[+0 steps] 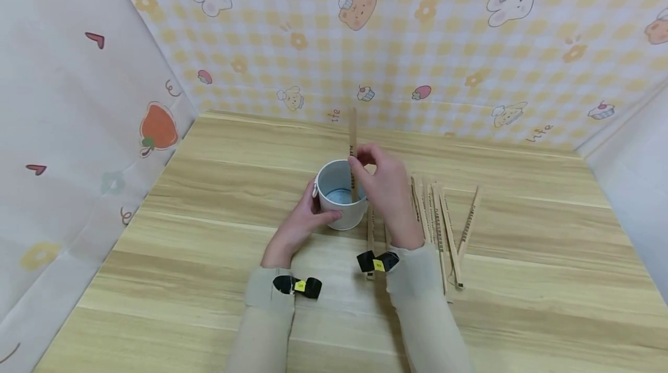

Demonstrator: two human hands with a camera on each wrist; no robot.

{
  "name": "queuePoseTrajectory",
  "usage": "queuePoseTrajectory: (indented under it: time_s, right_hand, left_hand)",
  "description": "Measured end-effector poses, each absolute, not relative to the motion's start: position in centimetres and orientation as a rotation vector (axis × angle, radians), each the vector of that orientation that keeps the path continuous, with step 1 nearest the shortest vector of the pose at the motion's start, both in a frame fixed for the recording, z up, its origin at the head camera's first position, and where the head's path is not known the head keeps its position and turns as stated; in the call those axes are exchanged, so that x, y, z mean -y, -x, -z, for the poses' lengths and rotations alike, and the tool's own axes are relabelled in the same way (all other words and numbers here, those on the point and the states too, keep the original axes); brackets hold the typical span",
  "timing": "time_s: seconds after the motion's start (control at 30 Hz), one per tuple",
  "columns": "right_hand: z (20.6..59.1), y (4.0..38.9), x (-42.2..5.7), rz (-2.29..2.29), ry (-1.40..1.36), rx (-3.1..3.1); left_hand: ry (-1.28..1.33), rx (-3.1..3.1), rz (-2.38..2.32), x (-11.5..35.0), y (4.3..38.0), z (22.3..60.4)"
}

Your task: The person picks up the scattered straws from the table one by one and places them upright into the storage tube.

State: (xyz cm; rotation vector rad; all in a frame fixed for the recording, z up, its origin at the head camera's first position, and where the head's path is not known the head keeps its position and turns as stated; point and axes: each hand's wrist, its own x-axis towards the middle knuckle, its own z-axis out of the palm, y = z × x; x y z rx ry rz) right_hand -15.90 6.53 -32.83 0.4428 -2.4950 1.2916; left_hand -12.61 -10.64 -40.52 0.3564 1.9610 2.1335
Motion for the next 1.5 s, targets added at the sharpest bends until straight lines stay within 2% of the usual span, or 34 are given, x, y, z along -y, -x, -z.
queuePoseTrajectory:
  time_s: [0.47,0.87,1.5]
  right_hand:
    - [34.5,17.0,-6.4,-1.224,-0.395,2.632]
    - [34.7,17.3,-6.6,-1.356,-0.328,2.708]
    - [35.1,16.9,-8.5,-1.457,-0.262,2.686]
  left_hand:
    - [-0.315,-2.001,-2.114,10.9,13.6,42.8]
    - [-0.316,-1.96,-2.12,10.6,12.7,40.2]
    - [-0.287,-1.968,-2.118,10.5,12.6,40.6]
